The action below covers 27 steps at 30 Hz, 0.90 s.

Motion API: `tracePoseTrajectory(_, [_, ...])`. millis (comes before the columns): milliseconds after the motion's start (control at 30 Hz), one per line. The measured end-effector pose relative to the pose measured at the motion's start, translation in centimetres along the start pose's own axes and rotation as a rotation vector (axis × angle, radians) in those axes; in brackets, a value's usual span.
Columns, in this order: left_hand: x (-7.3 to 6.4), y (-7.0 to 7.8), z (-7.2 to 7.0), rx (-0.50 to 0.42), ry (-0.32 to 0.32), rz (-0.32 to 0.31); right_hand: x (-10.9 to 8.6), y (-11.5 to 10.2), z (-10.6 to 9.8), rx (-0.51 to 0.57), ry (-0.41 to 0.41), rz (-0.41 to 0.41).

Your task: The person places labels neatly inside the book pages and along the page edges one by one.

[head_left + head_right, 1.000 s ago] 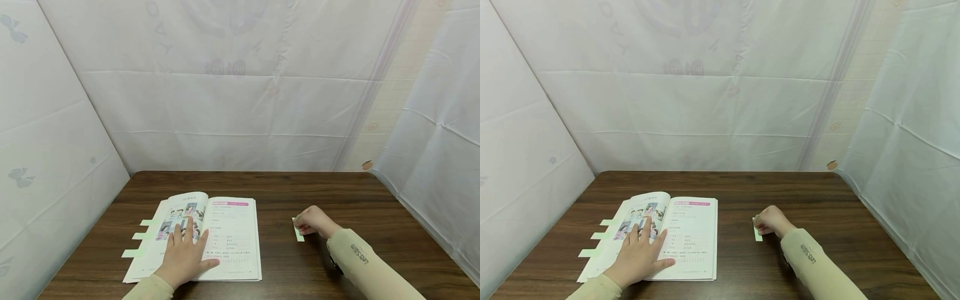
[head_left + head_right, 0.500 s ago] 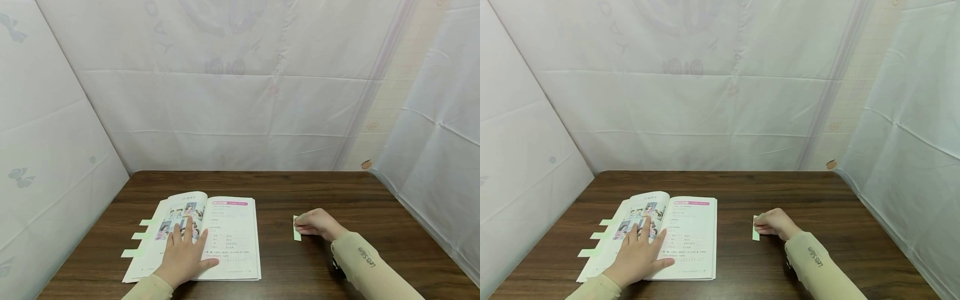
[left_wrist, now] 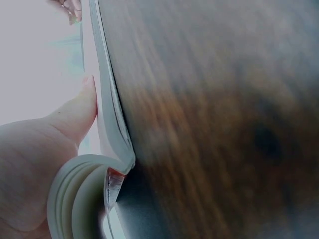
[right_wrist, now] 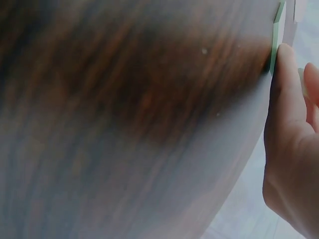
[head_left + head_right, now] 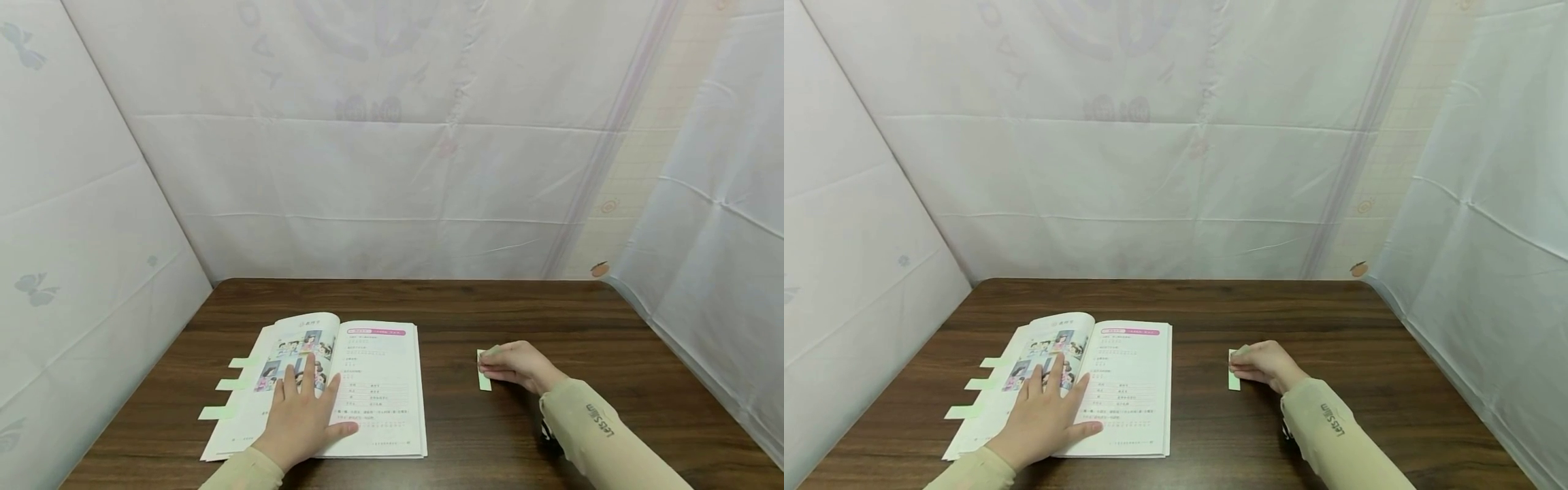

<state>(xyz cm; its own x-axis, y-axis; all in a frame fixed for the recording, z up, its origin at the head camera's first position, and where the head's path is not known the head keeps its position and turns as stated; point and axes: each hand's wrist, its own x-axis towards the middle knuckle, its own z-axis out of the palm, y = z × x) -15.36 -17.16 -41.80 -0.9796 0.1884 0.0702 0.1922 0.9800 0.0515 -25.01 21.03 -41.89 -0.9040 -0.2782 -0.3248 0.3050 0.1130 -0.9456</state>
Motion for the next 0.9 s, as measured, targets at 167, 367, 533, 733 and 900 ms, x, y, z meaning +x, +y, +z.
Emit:
tracePoseTrajectory(167, [-0.05, -0.02, 0.00, -0.004, -0.006, -0.003, -0.07, -0.03, -0.03, 0.043, -0.011, 0.022])
tracePoseTrajectory(367, [-0.02, -0.09, -0.04, 0.012, 0.009, 0.005, -0.20, -0.03, -0.19, 0.056, -0.031, 0.031])
tracePoseTrajectory(533, [-0.01, -0.08, -0.03, 0.011, 0.002, 0.002, -0.31, -0.09, -0.29, 0.050, -0.052, 0.031])
tracePoseTrajectory(733, [0.11, -0.01, -0.02, 0.013, -0.002, -0.002, -0.46, -0.29, -0.27, 0.049, -0.071, 0.027])
tracePoseTrajectory(900, [0.09, 0.05, -0.10, 0.003, -0.013, -0.005, -0.48, -0.21, -0.43, 0.046, -0.087, 0.023])
